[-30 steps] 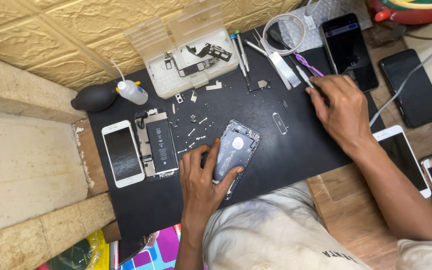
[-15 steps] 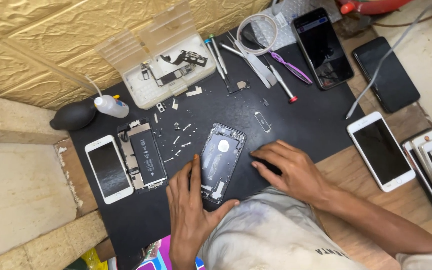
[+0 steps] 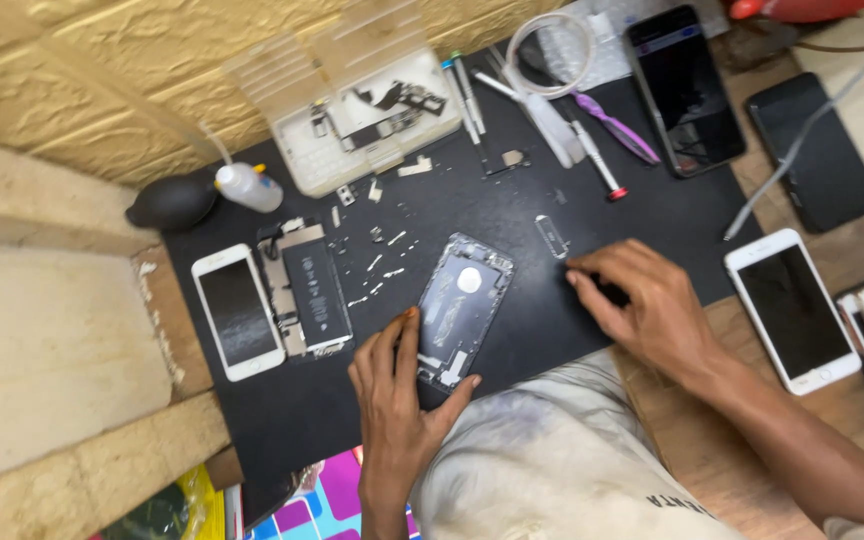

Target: Using a small tool to inspect and manipulate internal components of a mobile phone chassis on a repair bench.

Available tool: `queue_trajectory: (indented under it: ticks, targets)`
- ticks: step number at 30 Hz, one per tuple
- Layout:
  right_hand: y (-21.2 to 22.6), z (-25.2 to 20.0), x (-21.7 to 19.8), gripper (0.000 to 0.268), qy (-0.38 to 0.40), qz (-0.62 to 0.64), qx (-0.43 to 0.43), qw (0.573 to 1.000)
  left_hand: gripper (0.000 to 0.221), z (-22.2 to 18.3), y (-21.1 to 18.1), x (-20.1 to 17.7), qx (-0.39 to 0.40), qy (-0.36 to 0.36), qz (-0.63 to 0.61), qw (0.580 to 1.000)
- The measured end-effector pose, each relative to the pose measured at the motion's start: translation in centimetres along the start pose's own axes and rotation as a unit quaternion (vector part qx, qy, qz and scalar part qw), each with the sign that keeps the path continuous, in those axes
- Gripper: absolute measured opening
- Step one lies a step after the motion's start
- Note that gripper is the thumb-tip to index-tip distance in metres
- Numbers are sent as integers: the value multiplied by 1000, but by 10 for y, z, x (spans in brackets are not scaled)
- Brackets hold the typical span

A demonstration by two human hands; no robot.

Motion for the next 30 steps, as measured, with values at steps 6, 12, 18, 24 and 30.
queue_trajectory:
  ticks: [6, 12, 18, 24, 30]
  targets:
    - [36, -13, 37, 22, 40, 48, -43, 997, 69, -3, -14, 1, -41, -38, -17, 998]
    - [42, -15, 49, 43, 66, 19, -20, 997, 79, -13, -25, 7, -64, -24, -24, 997]
    - [45, -9, 49, 43, 64, 46, -5, 997, 81, -22, -31, 1, -62, 27, -72, 995]
    - [45, -7, 53, 41, 66, 49, 6, 997, 70, -23, -30, 1, -41, 18, -102, 994]
    - [36, 6, 50, 33, 77, 38, -30, 996, 69, -11, -23, -3, -42, -31, -69, 996]
Point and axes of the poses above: each hand's wrist, its own z-axis towards the middle knuckle, its own x-axis out of the palm, y = z × x, the point moved 5 cm from there along z, towards the middle knuckle, and after that the axes turned 4 degrees about z, right-handed, at the moved point
